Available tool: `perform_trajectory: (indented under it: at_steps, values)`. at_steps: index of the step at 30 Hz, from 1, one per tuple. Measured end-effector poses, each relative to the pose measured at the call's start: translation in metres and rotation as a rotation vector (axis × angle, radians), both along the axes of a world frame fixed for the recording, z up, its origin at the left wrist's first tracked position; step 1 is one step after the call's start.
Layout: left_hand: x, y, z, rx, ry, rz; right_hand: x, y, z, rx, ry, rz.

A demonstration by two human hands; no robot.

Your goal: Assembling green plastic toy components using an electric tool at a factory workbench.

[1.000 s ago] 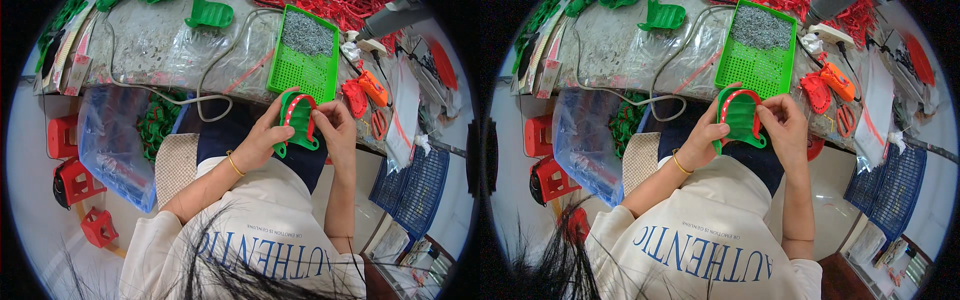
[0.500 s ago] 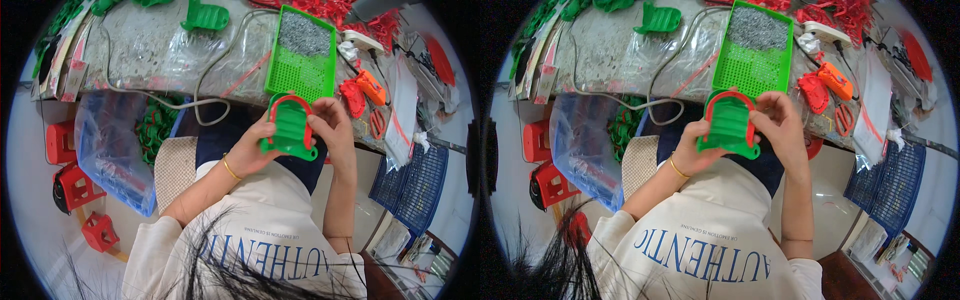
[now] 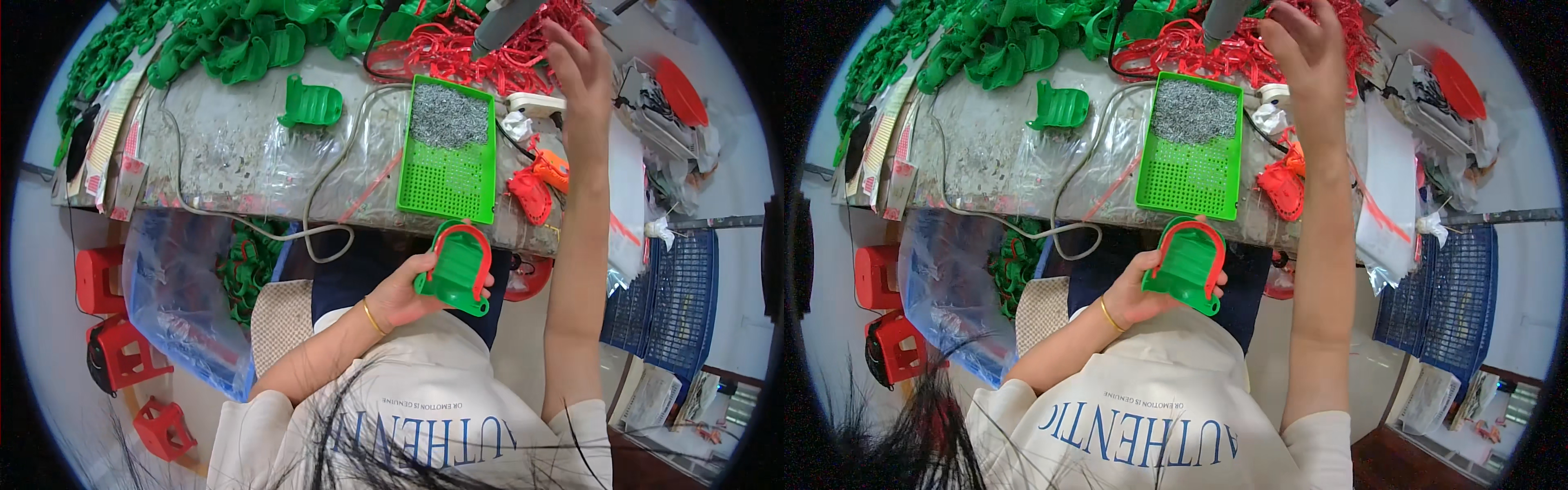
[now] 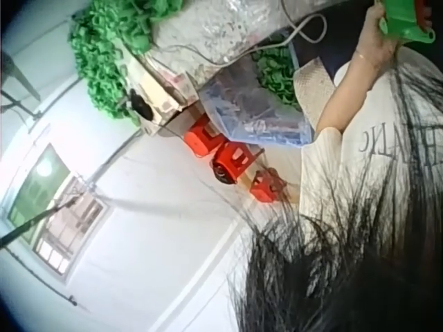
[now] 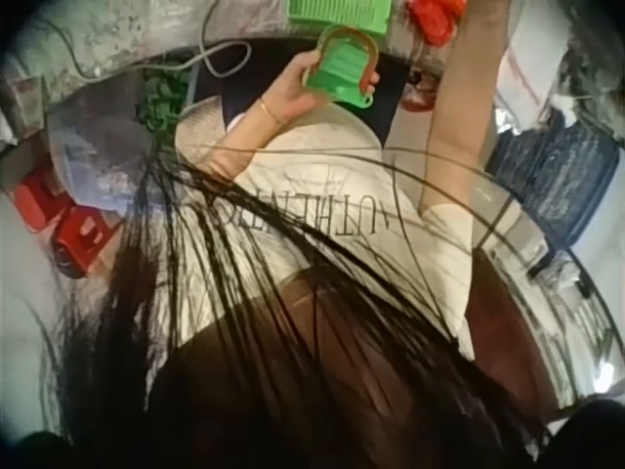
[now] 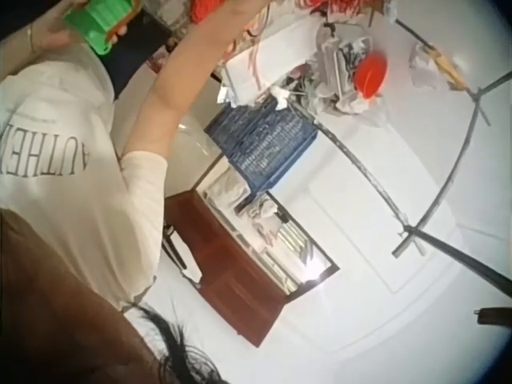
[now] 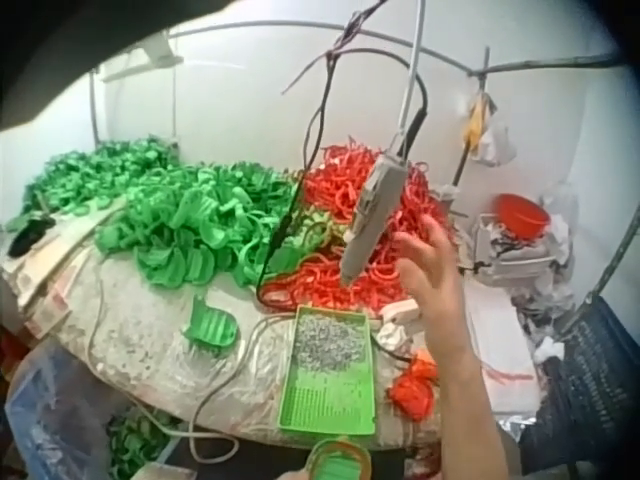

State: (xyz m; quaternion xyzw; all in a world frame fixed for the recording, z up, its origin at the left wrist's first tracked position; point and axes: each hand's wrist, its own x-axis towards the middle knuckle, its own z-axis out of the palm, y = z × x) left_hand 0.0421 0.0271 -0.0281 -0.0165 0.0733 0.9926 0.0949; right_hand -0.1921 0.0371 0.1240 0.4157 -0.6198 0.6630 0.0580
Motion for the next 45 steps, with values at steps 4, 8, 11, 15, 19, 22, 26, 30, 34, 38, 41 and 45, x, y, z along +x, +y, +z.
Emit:
perform_trajectory:
  at_steps: [4,8,11,15,19,22,26,30,34,38,41,45]
  values:
    - [-0.009,0.005,-0.001,-0.042,-0.007,0.036,-0.025,-0.040,0.005,-0.013,-0.123,0.331]
    - [-0.008,0.002,0.001,0.004,-0.026,0.129,-0.009,-0.043,0.045,0.576,-0.333,0.366]
    - [-0.008,0.001,0.003,0.077,-0.035,0.122,-0.045,-0.039,0.013,0.400,-0.197,0.648]
    - [-0.005,-0.002,-0.004,0.131,-0.039,0.128,-0.031,-0.013,-0.001,0.280,-0.203,1.216]
    - [-0.005,0.000,-0.005,0.114,-0.085,0.116,0.015,0.021,0.005,0.263,-0.401,1.154]
    - [-0.008,0.003,-0.005,0.099,-0.091,0.090,0.028,0.028,0.005,0.417,-0.316,0.672]
    - [-0.013,0.004,-0.008,0.109,-0.103,0.061,0.037,0.020,-0.012,0.016,-0.359,0.453]
    - [-0.011,0.005,-0.013,0.134,-0.096,0.079,0.044,0.013,-0.029,-0.017,-0.316,0.232]
    - [-0.009,0.005,-0.018,0.180,-0.094,0.100,0.051,0.004,-0.074,-0.043,-0.413,0.129]
    - [-0.007,0.003,-0.022,0.208,-0.094,0.097,0.049,-0.001,-0.105,-0.015,-0.444,0.111]
    - [-0.007,0.000,-0.021,0.218,-0.102,0.104,0.052,-0.004,-0.115,-0.028,-0.479,0.156]
    - [-0.006,0.000,-0.024,0.216,-0.088,0.122,0.054,-0.006,-0.124,0.005,-0.465,0.131]
